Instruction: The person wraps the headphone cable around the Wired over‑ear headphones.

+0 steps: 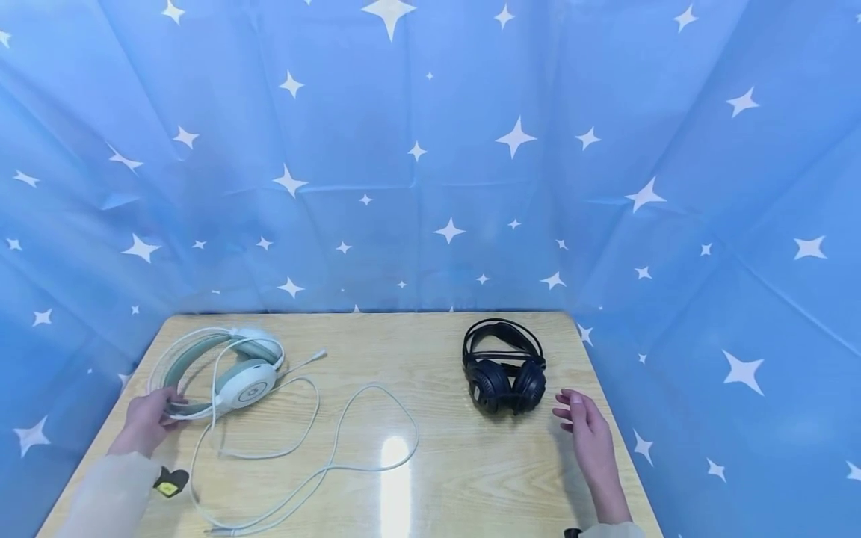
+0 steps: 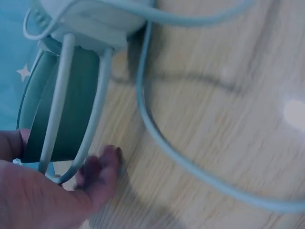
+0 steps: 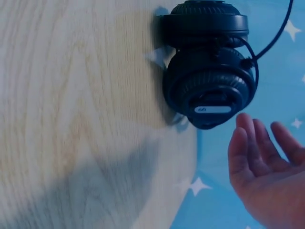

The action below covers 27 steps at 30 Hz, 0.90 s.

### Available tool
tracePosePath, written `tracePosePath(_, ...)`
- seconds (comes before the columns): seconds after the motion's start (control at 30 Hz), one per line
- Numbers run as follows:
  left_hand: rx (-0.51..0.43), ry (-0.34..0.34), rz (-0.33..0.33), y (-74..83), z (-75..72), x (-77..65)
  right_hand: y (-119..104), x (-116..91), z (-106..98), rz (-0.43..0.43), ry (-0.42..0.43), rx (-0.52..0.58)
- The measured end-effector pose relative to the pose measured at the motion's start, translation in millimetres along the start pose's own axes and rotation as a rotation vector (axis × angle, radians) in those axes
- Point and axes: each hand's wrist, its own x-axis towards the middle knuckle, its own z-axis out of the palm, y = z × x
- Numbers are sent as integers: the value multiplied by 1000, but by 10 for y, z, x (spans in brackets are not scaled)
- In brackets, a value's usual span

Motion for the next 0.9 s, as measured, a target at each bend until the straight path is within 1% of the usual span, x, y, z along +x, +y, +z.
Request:
tracePosePath(0.07,-147,-28,-27,38,32,-60,-17,-14,21,-15,-1,17)
tracePosePath(0.13,-272,-13,-40,72,87,-106,-39,-30,46,-29,-2,30)
tracePosePath(0.17,-317,11,-30,83,121,-123,-51,-37,60,-38,-2,37)
tracePosePath(0.27,-375,88,52,108,223,-157,-98,-56,99,-74,-9,50)
tracePosePath(0.37,-433,122,153,154,325,-196,-160,-73,131,-107,-32,64)
tracePosePath(0.43,-464,141,245,192,409,-229,-210,-92,155,-132,-51,61)
tracePosePath(0.5,-471,142,335,235,502,-279,-263,-115,186,-159,-73,47)
tracePosePath(0.57,-467,122,423,272,591,-342,-315,-142,231,-187,-97,25)
tracePosePath(0.63,-442,92,511,305,670,-410,-362,-168,294,-212,-126,3)
tracePosePath(0.7,-396,59,593,334,742,-482,-404,-191,366,-235,-158,-12)
tracePosePath(0.77,-336,41,680,363,818,-557,-444,-215,443,-257,-191,-16)
tracePosePath(0.9,-207,-22,848,438,983,-728,-515,-253,581,-308,-241,-21)
